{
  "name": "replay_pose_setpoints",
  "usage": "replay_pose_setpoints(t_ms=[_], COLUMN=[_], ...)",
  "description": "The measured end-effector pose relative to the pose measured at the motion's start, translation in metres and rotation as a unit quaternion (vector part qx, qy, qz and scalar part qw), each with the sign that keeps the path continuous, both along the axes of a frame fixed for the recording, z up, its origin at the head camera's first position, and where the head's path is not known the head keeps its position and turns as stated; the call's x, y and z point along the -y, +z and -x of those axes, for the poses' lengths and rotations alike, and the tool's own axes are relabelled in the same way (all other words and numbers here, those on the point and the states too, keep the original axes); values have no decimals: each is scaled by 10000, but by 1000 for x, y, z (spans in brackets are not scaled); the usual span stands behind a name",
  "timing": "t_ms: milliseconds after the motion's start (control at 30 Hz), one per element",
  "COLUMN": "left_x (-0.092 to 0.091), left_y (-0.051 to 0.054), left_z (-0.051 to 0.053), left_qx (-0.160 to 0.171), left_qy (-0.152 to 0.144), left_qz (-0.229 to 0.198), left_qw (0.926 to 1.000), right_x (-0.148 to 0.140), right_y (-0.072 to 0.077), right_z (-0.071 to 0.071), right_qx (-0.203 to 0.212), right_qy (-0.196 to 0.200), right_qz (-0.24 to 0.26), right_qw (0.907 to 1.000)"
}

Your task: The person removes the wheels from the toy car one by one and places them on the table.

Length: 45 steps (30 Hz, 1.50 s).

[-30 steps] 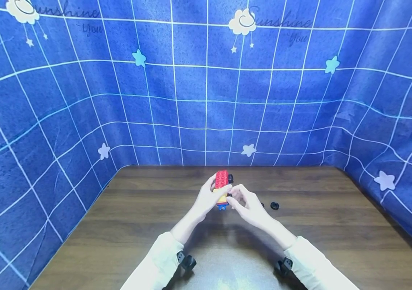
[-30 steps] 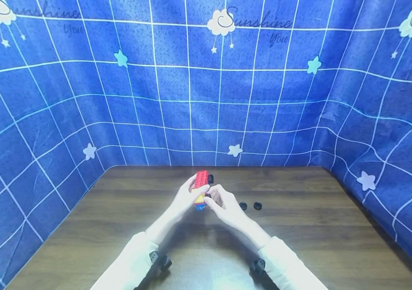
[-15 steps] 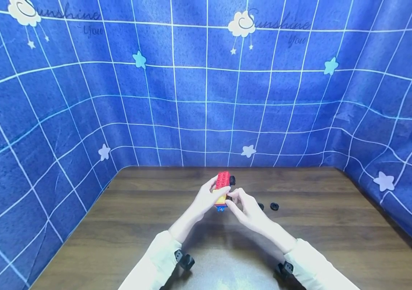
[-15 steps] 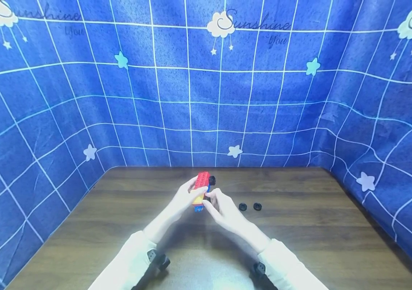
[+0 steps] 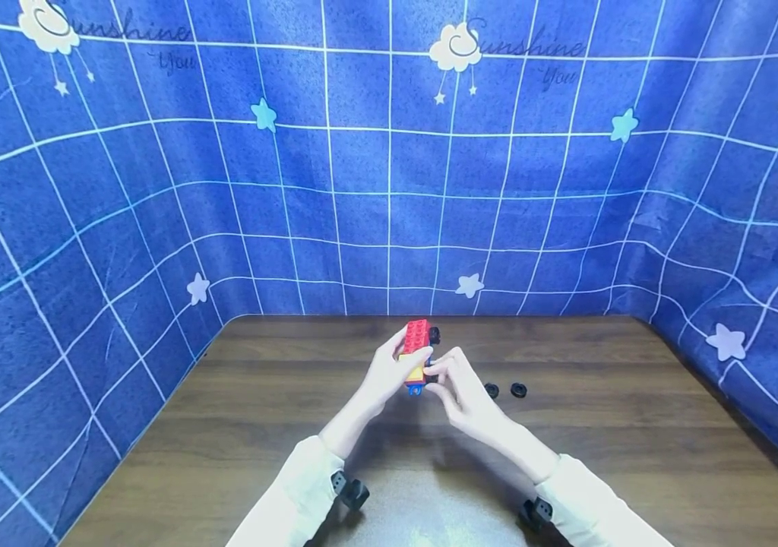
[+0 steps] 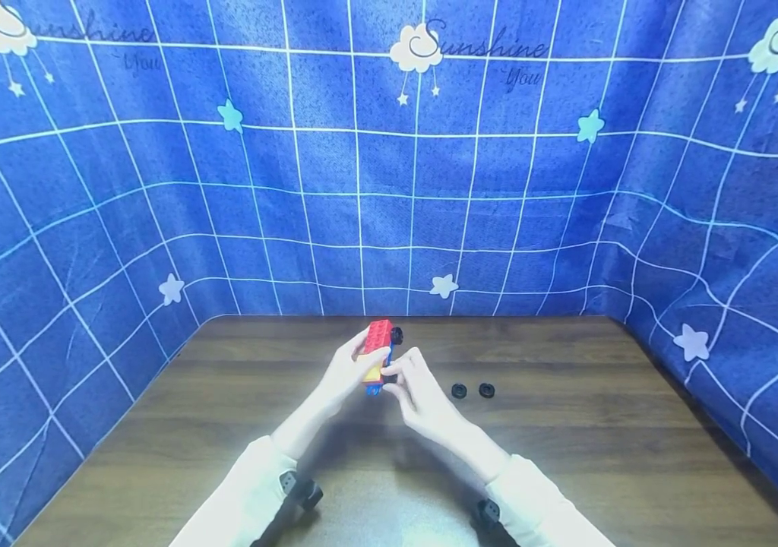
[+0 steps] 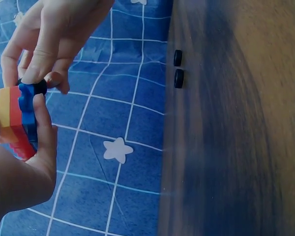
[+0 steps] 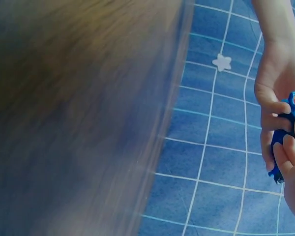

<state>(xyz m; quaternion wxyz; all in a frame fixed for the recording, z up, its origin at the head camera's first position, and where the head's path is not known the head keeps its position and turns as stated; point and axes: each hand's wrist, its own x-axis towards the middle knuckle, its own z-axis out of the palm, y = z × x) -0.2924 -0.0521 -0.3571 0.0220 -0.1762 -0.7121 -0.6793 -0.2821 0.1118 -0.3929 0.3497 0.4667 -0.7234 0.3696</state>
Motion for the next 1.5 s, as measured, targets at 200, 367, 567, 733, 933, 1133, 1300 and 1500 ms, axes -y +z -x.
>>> replay_pose_setpoints(t_ms=[200,367,567,733,933,1133,1300,1500], left_x=[0,0,-3,-4,-6,-8,-9,-9], left_y=[11,1,-7,-4,15,16,1,-8], left_z=[-12,0,8,3,-18,-20,-4,1], left_qx=[-34,-13,3,-25,-81,173,320,329], left_qy=[307,441,560,423,325,180,34,74], left_qz=[136,-137,-83,-132,-61,-114,-262,-247], left_qw=[9994,9989,9984,9990,9994,9996,9991,9991], right_x=[-3,0,6,8,9,8,5,3], right_y=[4,20,34,36,37,26,9,0], right_z=[-6,-23,-32,-32,-33,-27,-13,-5], right_qx=[593,1460,2941,3352,3074,2581,1972,704], right_qy=[-41,-83,-481,-511,-502,-621,-639,-749], right_qz=[236,510,574,738,881,963,897,476], right_qw=[9980,9879,9528,9378,9462,9593,9742,9936])
